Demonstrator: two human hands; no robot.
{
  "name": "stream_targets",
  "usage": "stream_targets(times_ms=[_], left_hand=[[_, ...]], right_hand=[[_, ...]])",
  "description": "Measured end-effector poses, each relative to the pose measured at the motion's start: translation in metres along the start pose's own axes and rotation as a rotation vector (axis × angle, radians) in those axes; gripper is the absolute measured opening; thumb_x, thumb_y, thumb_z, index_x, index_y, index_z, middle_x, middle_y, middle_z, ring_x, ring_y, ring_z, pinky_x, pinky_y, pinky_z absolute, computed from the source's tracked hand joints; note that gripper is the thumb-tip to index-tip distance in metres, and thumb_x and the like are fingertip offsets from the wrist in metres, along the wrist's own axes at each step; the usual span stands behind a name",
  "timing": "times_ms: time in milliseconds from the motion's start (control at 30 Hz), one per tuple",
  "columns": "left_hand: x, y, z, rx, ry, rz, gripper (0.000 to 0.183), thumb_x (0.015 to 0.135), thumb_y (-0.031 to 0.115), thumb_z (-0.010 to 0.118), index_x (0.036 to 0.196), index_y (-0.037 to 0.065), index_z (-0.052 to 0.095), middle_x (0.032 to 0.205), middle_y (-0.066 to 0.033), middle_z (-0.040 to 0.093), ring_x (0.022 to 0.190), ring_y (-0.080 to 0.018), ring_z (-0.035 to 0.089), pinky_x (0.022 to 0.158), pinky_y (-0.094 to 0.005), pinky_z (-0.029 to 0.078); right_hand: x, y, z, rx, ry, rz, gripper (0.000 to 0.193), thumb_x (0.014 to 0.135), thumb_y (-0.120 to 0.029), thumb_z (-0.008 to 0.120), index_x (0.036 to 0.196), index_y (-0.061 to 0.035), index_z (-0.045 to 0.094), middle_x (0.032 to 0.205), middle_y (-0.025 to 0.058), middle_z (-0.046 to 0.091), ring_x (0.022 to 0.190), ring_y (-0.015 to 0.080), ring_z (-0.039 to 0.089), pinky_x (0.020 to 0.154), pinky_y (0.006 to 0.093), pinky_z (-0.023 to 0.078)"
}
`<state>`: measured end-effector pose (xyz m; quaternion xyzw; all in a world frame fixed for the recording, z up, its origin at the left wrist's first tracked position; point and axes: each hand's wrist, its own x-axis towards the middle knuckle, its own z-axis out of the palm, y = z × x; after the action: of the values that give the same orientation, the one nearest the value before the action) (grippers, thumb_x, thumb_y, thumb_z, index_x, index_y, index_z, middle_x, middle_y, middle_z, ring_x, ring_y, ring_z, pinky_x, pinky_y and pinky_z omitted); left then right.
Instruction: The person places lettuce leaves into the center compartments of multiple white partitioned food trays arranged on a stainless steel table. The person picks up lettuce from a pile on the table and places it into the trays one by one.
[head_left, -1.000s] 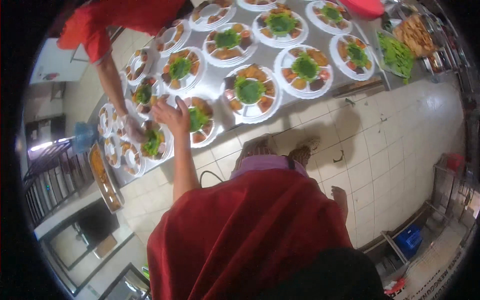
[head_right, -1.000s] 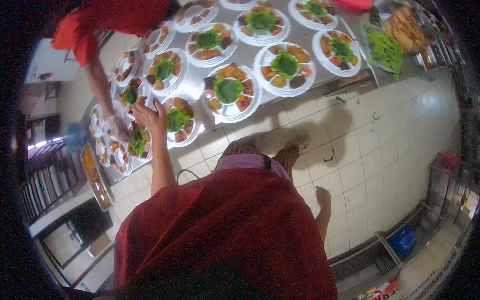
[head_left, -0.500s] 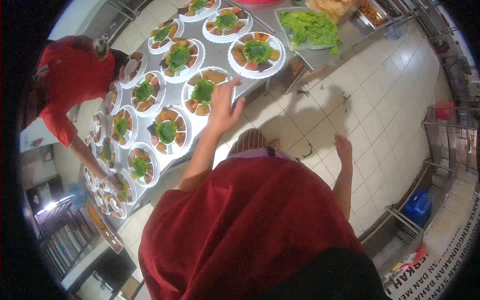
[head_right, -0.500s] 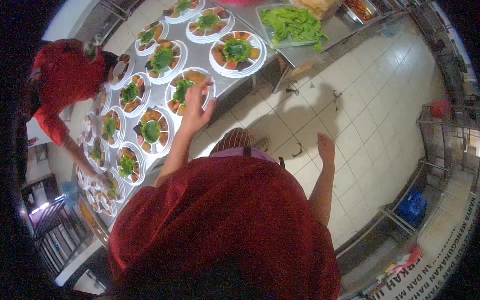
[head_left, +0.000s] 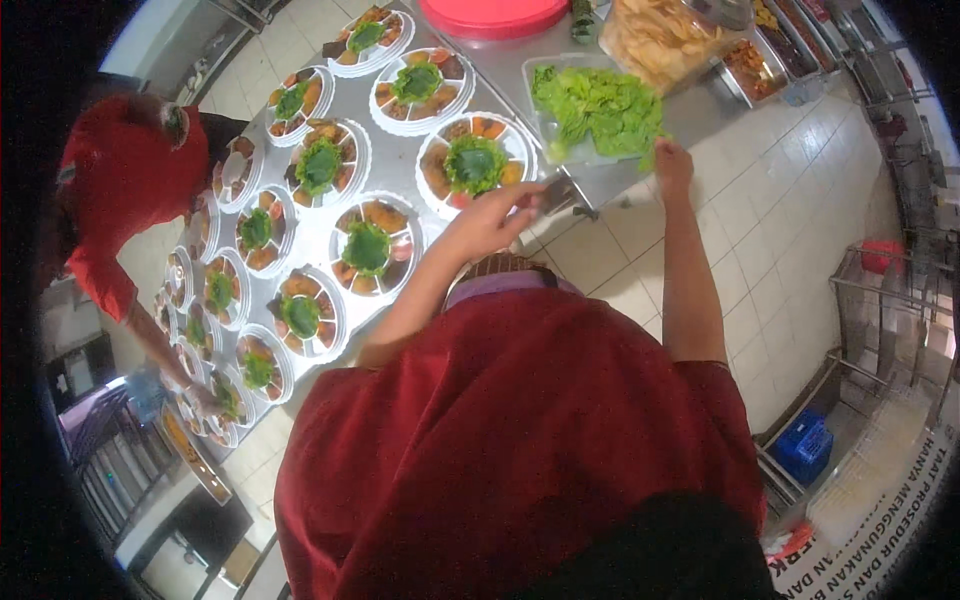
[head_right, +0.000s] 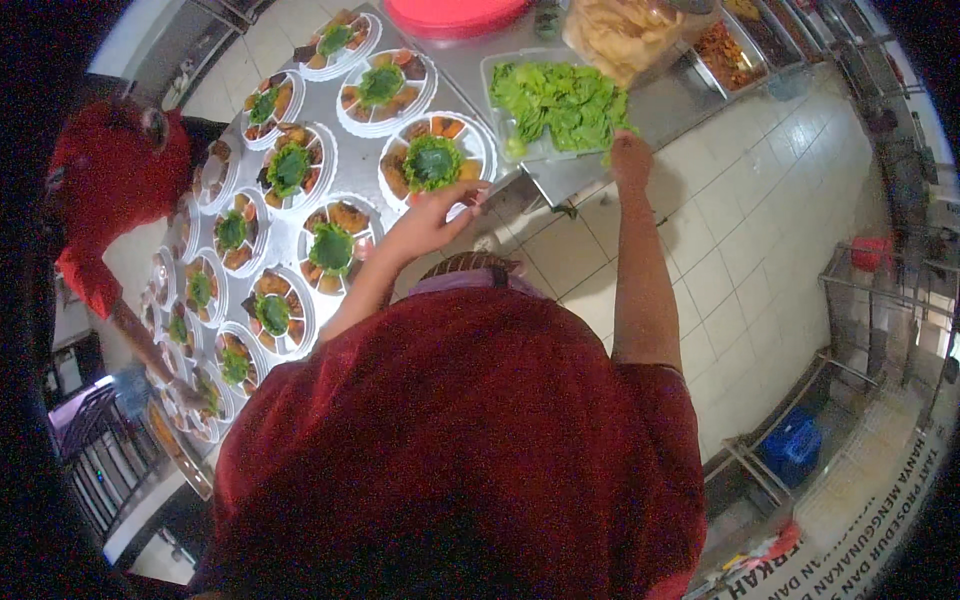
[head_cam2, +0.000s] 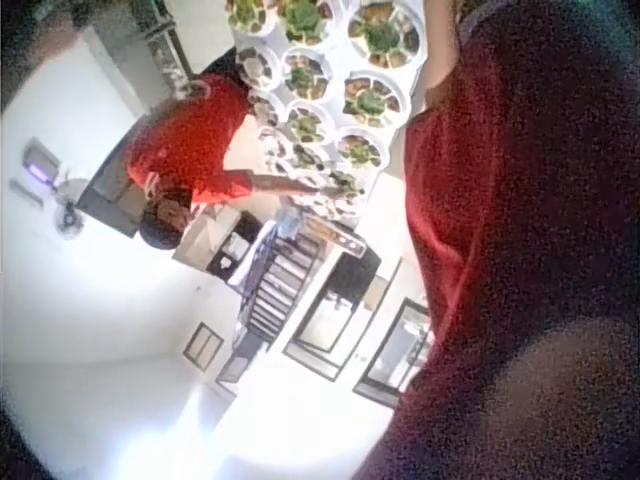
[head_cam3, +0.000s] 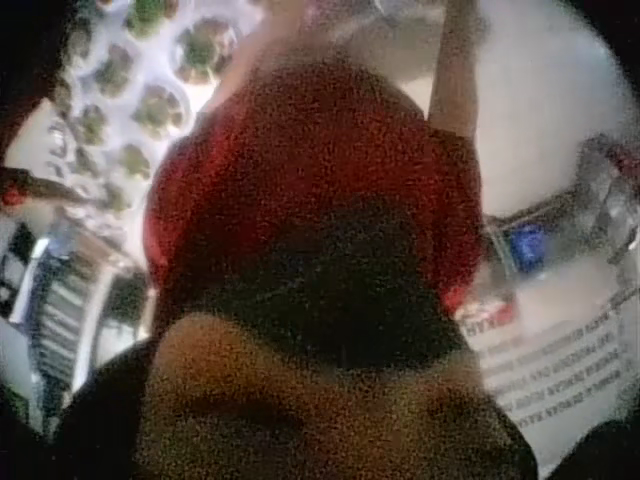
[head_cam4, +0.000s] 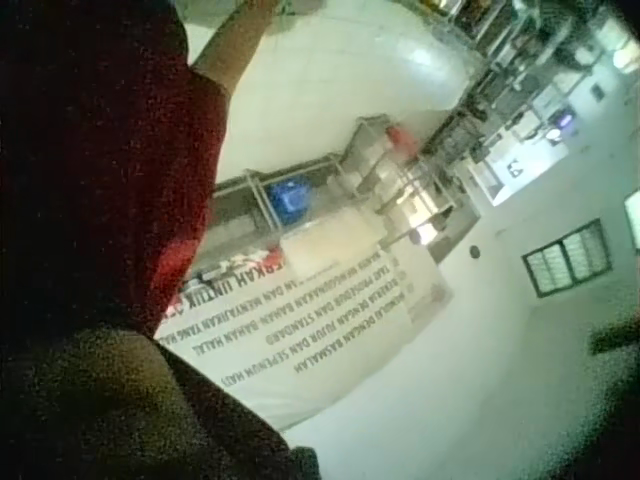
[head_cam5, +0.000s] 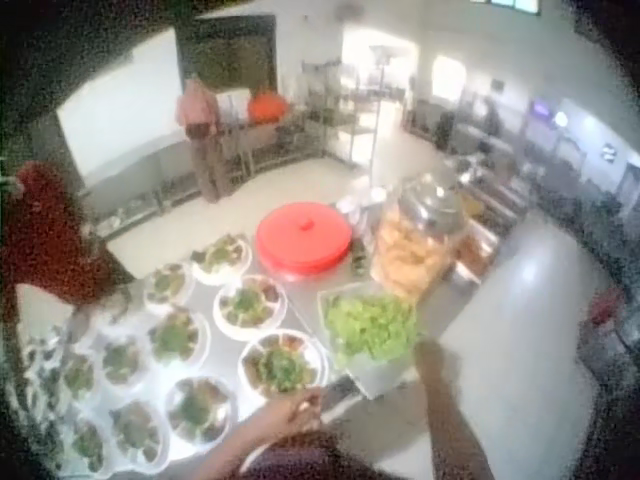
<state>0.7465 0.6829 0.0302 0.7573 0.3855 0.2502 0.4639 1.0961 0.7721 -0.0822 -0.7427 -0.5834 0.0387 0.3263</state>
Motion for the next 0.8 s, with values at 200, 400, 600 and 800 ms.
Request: stream_targets(times_ms=[200, 400, 600, 800], left_hand=[[0.055, -0.001, -0.005, 0.053, 0.021, -0.011, 0.032, 0.083, 0.017, 0.051, 0.112, 0.004, 0.051, 0.097, -0.0135, 0.059, 0.089, -0.0263, 0.058, 0.079, -0.0341, 0.044], [0.081, -0.002, 0.014, 0.014, 0.011, -0.069, 0.031, 0.084, 0.015, 0.050, 0.112, 0.002, 0.050, 0.099, -0.0141, 0.059, 0.091, -0.0248, 0.058, 0.081, -0.0336, 0.044], [0.088, 0.016, 0.051, -0.127, 0.356, -0.235, 0.031, 0.083, 0.016, 0.050, 0.111, 0.003, 0.051, 0.096, -0.0143, 0.059, 0.088, -0.0263, 0.058, 0.079, -0.0351, 0.045], [0.095, 0.019, 0.093, -0.121, 0.549, -0.295, 0.031, 0.082, 0.017, 0.048, 0.108, 0.001, 0.052, 0.095, -0.0146, 0.059, 0.088, -0.0278, 0.057, 0.079, -0.0354, 0.044]], right_hand=[[0.079, -0.014, 0.016, 0.035, -0.168, 0.171, 0.036, 0.078, -0.040, 0.054, 0.082, -0.0057, 0.065, 0.076, 0.0168, 0.062, 0.077, 0.0303, 0.060, 0.068, 0.0354, 0.046], [0.128, -0.025, 0.048, 0.419, -0.298, -0.279, 0.033, 0.072, -0.033, 0.067, 0.090, -0.0051, 0.065, 0.084, 0.0145, 0.063, 0.083, 0.0282, 0.060, 0.076, 0.0354, 0.044], [0.140, -0.056, 0.043, 0.074, -0.561, -0.547, 0.026, 0.079, -0.021, 0.058, 0.097, -0.0022, 0.060, 0.096, 0.0176, 0.060, 0.090, 0.0309, 0.056, 0.078, 0.0369, 0.043], [0.173, -0.044, 0.054, 0.240, -0.476, -0.685, 0.026, 0.082, -0.022, 0.057, 0.098, -0.0013, 0.058, 0.091, 0.0156, 0.060, 0.082, 0.0288, 0.056, 0.074, 0.0333, 0.044]])
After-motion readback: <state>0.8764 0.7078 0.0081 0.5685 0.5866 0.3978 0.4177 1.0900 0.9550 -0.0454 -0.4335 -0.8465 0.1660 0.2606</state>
